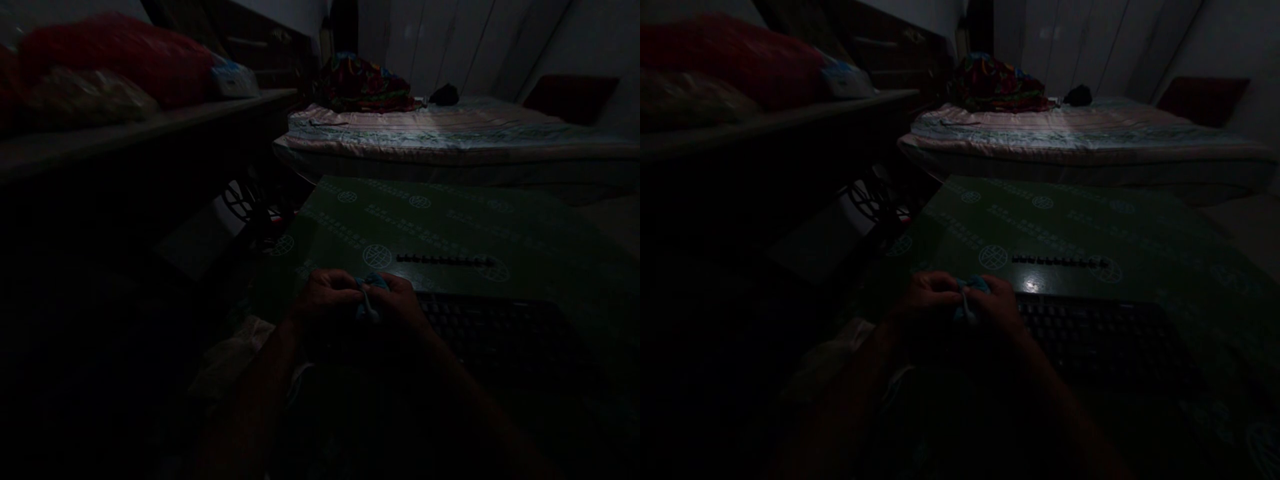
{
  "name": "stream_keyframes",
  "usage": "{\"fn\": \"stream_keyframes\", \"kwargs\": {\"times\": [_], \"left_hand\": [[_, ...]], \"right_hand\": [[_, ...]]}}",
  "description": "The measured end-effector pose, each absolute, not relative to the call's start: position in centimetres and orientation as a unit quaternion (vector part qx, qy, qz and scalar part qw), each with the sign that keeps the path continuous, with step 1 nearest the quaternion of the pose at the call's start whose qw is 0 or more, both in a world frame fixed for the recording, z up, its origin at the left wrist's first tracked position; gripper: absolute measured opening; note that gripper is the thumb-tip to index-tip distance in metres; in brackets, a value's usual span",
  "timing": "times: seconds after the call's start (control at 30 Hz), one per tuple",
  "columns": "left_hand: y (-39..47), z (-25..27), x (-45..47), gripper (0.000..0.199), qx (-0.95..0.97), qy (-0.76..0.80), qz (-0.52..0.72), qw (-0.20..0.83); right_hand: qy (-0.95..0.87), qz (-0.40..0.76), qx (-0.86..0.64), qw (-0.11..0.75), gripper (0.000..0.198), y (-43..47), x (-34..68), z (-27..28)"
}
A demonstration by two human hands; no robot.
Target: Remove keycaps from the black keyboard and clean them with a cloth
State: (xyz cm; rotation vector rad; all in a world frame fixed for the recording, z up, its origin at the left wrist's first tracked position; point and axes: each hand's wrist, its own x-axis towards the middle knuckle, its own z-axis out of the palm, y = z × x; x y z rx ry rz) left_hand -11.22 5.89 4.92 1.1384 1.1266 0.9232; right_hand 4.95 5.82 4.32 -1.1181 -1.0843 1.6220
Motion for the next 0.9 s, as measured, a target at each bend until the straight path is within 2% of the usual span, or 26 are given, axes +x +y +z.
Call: {"fn": "stream_keyframes", "kwargs": {"times": [0.23,0.63,0.9], "left_hand": [[5.98,4.83,-10.98,0.031,0.492,0.463,0.425,0.602],[6.05,5.1,-11.5,0.029,0.543,0.473,0.389,0.575],[5.88,4.89,-11.26,0.03,0.596,0.481,0.352,0.538]], "right_hand": [[-0.43,0.648,-0.462,0.427,0.026,6.1,5.13,4.17],[-0.478,0.624,-0.444,0.431,0.03,6.06,5.67,4.18],[-0.51,0.576,-0.493,0.406,0.017,6.33,5.37,4.25]]}}
